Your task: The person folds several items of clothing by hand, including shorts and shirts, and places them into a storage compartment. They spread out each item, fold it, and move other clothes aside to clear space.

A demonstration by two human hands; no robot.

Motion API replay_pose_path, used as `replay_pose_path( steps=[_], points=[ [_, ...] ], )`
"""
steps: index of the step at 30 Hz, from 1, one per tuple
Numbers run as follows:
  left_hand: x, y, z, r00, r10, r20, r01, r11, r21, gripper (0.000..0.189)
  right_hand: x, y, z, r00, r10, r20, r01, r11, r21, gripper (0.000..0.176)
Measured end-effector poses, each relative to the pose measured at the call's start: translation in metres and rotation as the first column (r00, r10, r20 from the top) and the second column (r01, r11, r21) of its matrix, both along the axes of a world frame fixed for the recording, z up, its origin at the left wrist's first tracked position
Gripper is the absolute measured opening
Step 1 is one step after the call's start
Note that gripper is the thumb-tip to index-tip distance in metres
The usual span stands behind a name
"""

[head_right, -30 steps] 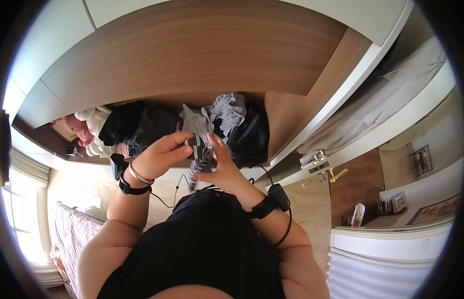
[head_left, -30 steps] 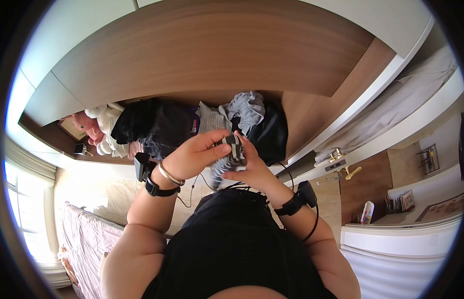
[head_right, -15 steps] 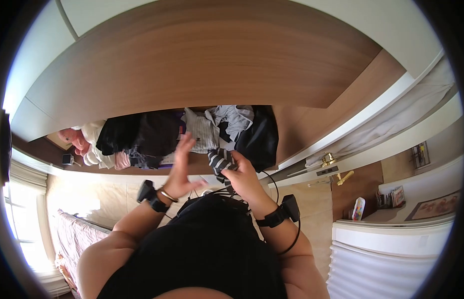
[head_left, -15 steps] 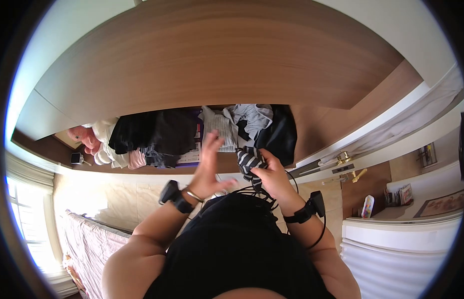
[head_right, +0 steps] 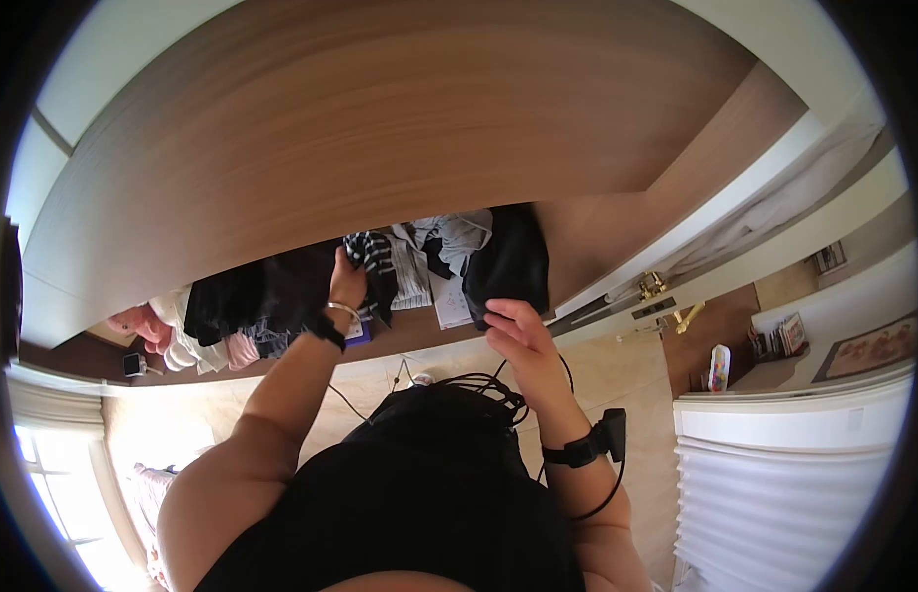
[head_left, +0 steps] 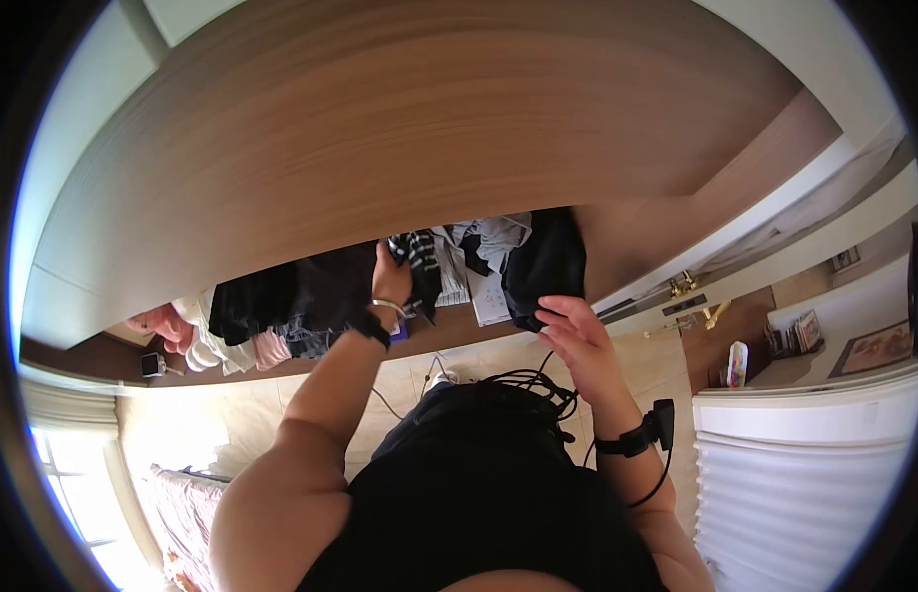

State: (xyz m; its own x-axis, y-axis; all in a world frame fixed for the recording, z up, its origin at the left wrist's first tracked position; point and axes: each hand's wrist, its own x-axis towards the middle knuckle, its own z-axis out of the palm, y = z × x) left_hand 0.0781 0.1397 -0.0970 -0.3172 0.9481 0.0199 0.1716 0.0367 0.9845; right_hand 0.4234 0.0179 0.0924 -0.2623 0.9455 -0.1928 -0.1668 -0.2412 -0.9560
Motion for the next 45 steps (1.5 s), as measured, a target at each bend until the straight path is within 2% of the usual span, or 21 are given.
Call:
replay_pose_path(
  steps=[2,5,6,7,9,11,13,15,17,18,19,22,23,25,32,34,35,37,38,42,45],
  points=[
    [-0.013,0.02,0.001,0.849,-0.115,-0.516,-0.039,0.96,-0.278,0.093,0.012,-0.006,-0.004,0.996,-0.088,0.032,0.087,0.996,0.027,0.038],
    [-0.012,0.018,0.028,0.733,-0.208,-0.648,-0.036,0.939,-0.342,0.094,0.035,-0.021,-0.014,0.978,-0.194,0.074,0.193,0.981,0.023,0.035],
    [-0.018,0.022,-0.005,0.595,-0.107,-0.796,0.004,0.991,-0.131,0.092,0.038,-0.027,-0.014,0.964,-0.263,0.036,0.263,0.965,0.001,0.031],
    [-0.008,0.015,0.001,0.592,-0.119,-0.797,0.02,0.991,-0.134,0.092,0.042,-0.032,-0.012,0.96,-0.278,0.036,0.279,0.96,-0.002,0.031],
    [0.018,0.005,0.008,0.242,-0.036,-0.97,0.125,0.992,-0.006,0.088,0.052,-0.041,-0.01,0.933,-0.354,0.058,0.357,0.933,-0.047,0.028],
    [0.026,0.006,-0.003,0.195,-0.064,-0.979,0.201,0.979,-0.024,0.077,0.055,-0.047,-0.006,0.906,-0.421,0.043,0.422,0.905,-0.052,0.025],
    [0.028,0.012,-0.021,0.194,-0.427,-0.883,0.19,0.9,-0.393,0.073,0.058,-0.052,-0.001,0.89,-0.456,0.025,0.456,0.887,-0.066,0.024],
    [0.027,0.031,-0.032,0.164,-0.418,-0.894,0.202,0.901,-0.384,0.072,0.06,-0.058,0.003,0.876,-0.481,0.024,0.482,0.874,-0.068,0.024],
    [0.028,0.067,-0.026,0.154,-0.714,-0.683,0.223,0.699,-0.68,0.077,0.062,-0.061,0.005,0.87,-0.493,0.015,0.493,0.868,-0.067,0.023],
    [0.037,0.074,-0.006,0.025,-0.723,-0.691,0.185,0.682,-0.707,0.073,0.064,-0.063,0.005,0.865,-0.501,0.002,0.5,0.864,-0.063,0.023],
    [0.047,0.084,0.007,0.013,-0.719,-0.695,0.193,0.684,-0.704,0.073,0.065,-0.065,0.005,0.858,-0.514,-0.011,0.512,0.857,-0.062,0.022],
    [0.083,0.099,0.015,0.412,-0.288,-0.864,0.339,0.929,-0.147,0.041,0.068,-0.072,0.002,0.837,-0.546,-0.03,0.545,0.837,-0.041,0.02],
    [0.09,0.121,-0.011,0.407,-0.292,-0.866,0.35,0.925,-0.147,0.041,0.07,-0.073,0.002,0.834,-0.551,-0.043,0.55,0.835,-0.033,0.019],
    [0.109,0.165,-0.067,0.437,0.259,-0.862,0.327,0.846,0.42,0.032,0.072,-0.074,0.006,0.824,-0.565,-0.047,0.564,0.825,-0.038,0.019],
    [0.141,0.121,0.055,0.417,-0.019,-0.909,0.34,0.93,0.136,0.028,0.08,-0.066,0.016,0.865,-0.501,-0.015,0.501,0.863,0.072,0.02],
    [0.149,0.08,0.103,0.66,-0.204,-0.723,0.494,0.843,0.212,0.029,0.081,-0.056,0.012,0.906,-0.422,-0.008,0.42,0.898,0.131,0.02],
    [0.152,0.054,0.125,0.718,-0.448,-0.532,0.589,0.799,0.123,0.029,0.08,-0.049,0.009,0.91,-0.413,-0.007,0.411,0.902,0.134,0.02],
    [0.161,0.007,0.153,0.701,-0.707,-0.09,0.713,0.695,0.095,0.031,0.075,-0.031,0.003,0.953,-0.274,0.13,0.241,0.945,0.223,0.022],
    [0.165,-0.01,0.164,0.657,-0.745,0.113,0.734,0.667,0.128,0.033,0.075,-0.022,0.002,0.959,-0.185,0.217,0.133,0.963,0.234,0.035],
    [0.162,-0.067,0.244,0.631,-0.75,0.198,0.678,0.657,0.328,0.036,0.035,0.003,0.018,0.892,-0.106,0.439,-0.048,0.944,0.326,0.055],
    [0.15,-0.105,0.273,0.447,-0.748,0.49,0.464,0.662,0.588,0.048,0.019,0.024,0.005,0.775,-0.118,0.621,-0.314,0.78,0.541,0.08]
  ],
)
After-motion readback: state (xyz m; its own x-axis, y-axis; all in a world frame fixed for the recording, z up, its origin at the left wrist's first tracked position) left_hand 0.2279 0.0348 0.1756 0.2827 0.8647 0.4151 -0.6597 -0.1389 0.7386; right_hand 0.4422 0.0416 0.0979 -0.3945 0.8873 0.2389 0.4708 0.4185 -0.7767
